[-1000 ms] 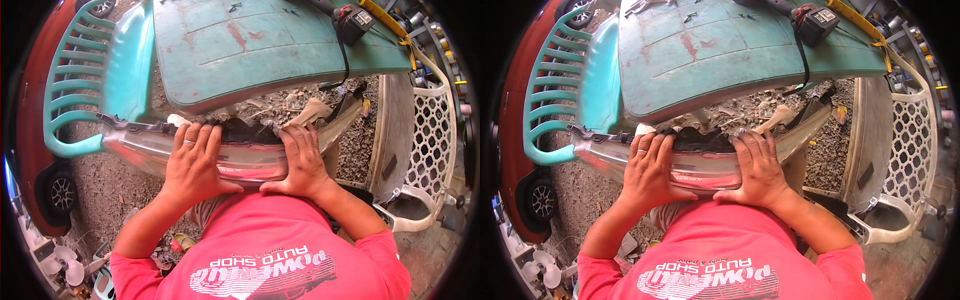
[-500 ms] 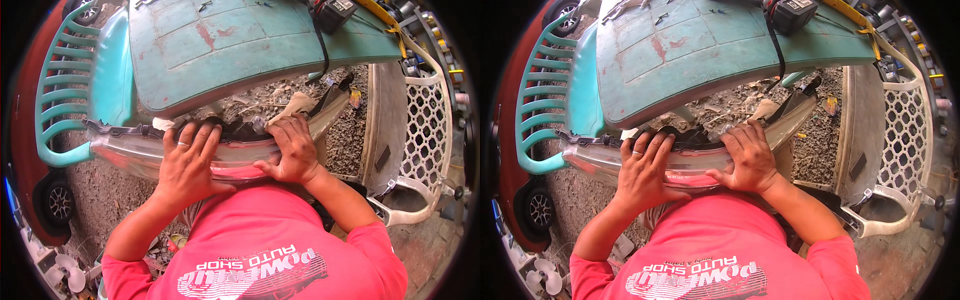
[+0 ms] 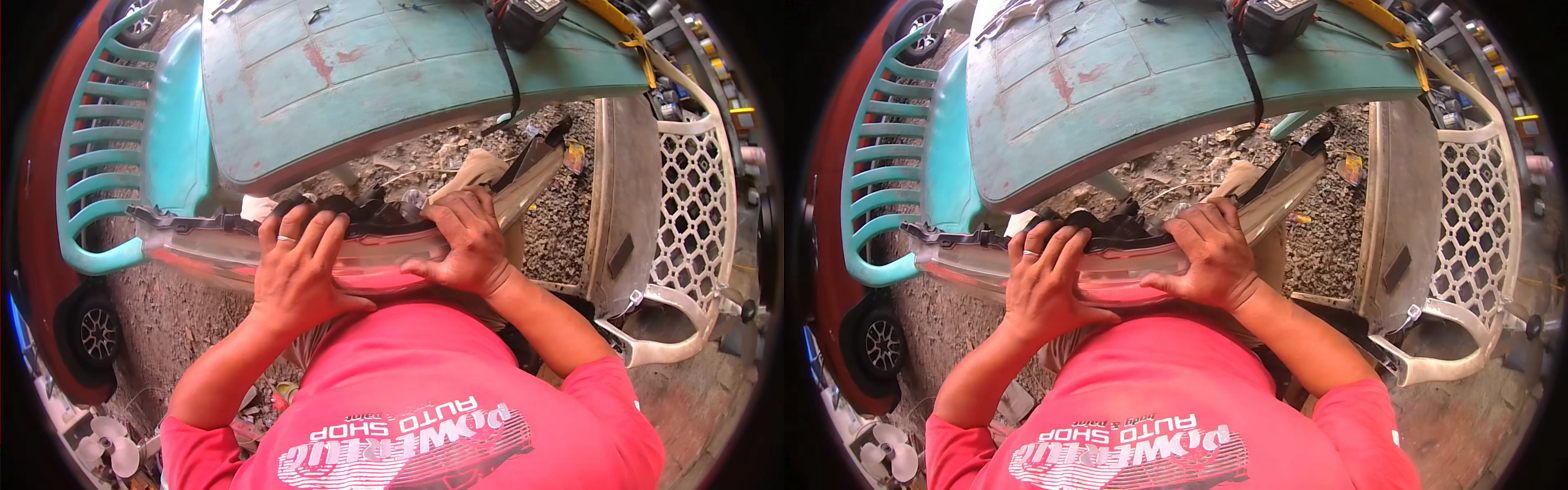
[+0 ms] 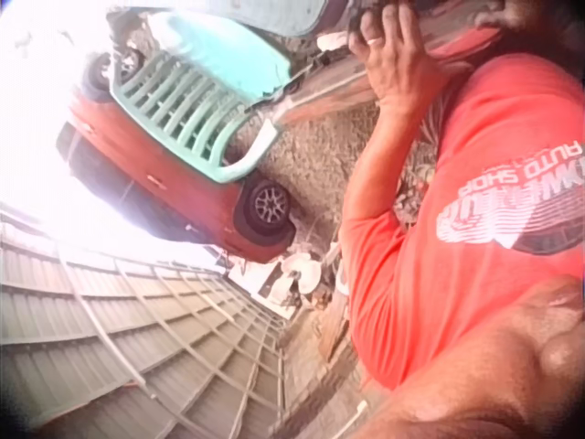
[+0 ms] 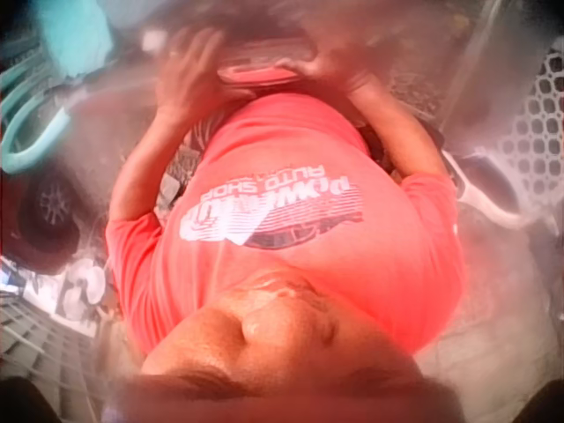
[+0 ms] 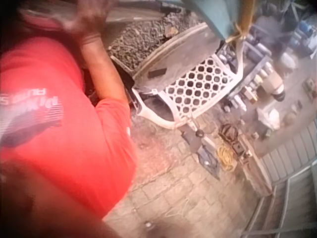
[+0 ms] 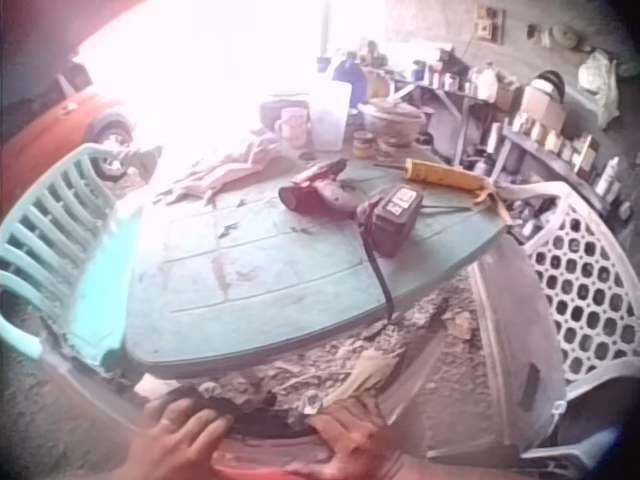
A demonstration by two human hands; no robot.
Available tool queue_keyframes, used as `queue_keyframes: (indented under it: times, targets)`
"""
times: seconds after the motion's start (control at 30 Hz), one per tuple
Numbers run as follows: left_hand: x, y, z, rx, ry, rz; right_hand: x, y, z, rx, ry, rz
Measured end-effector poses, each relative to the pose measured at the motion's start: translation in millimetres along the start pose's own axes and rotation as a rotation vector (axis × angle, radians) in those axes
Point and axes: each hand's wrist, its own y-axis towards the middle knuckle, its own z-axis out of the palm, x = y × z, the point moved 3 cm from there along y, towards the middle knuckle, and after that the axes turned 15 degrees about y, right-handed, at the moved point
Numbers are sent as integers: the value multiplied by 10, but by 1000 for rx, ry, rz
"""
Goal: The person picks up a car headlight assembly, fits the clear lens onto the housing by hand, works along the seam with a screwdriver, and fastens screws into the headlight assembly using a power drill.
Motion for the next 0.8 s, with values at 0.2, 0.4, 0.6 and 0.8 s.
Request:
queue_keyframes:
  times: [0.2,0.4,0.6,0.8]
  targets:
    - [-18,-77,-29,8,1,-19,-351,-51,-366,-16,-255,-71]
    - [-80,38,-58,89,-11,-24,-434,-32,-354,25,-105,-8]
    - [-453,514,-61,83,-59,118,-461,17,-354,59,-56,15]
    - [-609,788,198,321,-180,141,-495,-48,-379,29,-21,6]
